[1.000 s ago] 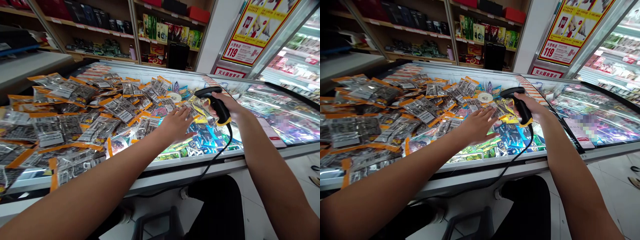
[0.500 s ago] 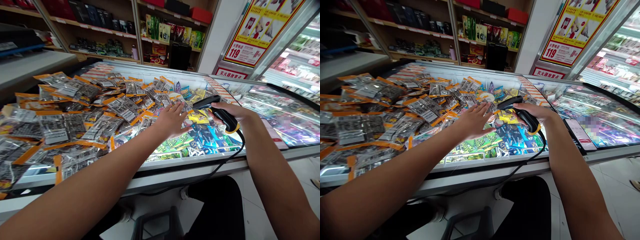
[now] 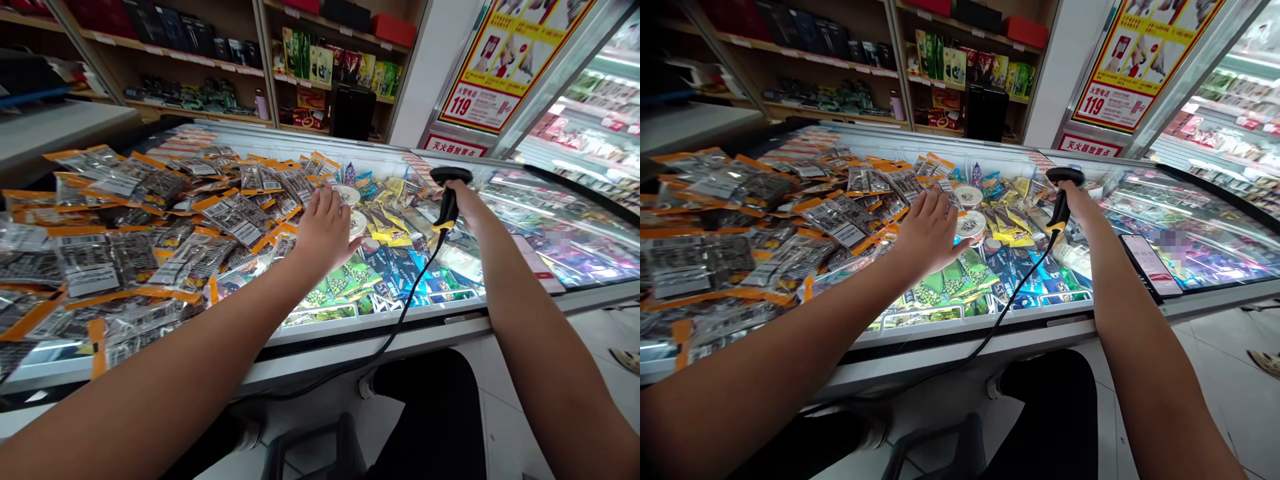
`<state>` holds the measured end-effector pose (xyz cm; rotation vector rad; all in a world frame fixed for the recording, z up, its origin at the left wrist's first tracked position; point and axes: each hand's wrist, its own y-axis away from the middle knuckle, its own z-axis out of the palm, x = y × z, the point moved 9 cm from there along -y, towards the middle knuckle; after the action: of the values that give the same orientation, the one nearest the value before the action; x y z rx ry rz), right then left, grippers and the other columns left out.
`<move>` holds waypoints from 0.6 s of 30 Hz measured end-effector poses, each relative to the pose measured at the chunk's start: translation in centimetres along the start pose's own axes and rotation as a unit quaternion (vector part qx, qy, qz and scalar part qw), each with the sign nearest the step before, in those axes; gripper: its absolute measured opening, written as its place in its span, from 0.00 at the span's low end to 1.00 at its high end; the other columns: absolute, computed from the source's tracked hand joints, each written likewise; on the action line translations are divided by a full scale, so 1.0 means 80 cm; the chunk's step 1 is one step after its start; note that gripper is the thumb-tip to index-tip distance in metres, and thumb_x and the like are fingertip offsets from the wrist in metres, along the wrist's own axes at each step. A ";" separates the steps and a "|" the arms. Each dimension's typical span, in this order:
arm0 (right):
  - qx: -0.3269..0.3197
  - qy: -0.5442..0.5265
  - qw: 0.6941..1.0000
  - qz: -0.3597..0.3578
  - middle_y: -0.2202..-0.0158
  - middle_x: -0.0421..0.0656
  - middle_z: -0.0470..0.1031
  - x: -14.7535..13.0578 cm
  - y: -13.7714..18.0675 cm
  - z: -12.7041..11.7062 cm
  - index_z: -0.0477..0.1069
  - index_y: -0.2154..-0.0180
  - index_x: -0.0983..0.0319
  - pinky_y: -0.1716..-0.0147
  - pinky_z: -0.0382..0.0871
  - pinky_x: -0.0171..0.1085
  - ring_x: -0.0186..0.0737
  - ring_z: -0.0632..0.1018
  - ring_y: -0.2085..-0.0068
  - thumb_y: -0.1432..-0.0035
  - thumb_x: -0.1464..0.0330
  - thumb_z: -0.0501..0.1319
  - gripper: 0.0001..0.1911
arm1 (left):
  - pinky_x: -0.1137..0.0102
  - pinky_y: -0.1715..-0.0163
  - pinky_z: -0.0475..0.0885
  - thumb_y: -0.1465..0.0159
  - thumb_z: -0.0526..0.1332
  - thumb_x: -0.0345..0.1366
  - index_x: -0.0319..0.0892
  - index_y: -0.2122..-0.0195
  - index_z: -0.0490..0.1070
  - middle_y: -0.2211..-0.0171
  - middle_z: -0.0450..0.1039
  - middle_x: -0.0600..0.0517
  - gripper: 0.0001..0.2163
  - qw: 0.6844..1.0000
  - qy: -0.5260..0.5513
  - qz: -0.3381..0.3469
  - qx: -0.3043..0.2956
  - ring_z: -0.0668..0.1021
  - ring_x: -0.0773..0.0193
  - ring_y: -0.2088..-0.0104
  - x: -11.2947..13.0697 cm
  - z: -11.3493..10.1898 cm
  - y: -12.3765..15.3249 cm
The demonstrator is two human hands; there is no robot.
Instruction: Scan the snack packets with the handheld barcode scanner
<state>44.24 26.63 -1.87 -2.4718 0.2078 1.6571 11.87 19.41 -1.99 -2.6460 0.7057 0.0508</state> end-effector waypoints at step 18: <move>-0.140 -0.108 0.982 0.067 0.57 0.52 0.83 -0.013 0.039 0.069 0.77 0.60 0.57 0.51 0.79 0.52 0.57 0.82 0.49 0.39 0.43 0.57 0.26 | 0.51 0.30 0.51 0.28 0.47 0.61 0.43 0.26 0.54 0.29 0.58 0.38 0.36 0.974 0.086 0.205 -0.035 0.59 0.44 0.28 0.079 0.009 0.017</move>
<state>38.22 24.75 -3.13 -2.4875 0.1244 2.1288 16.75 15.61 -3.98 -2.5457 1.3215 -0.0417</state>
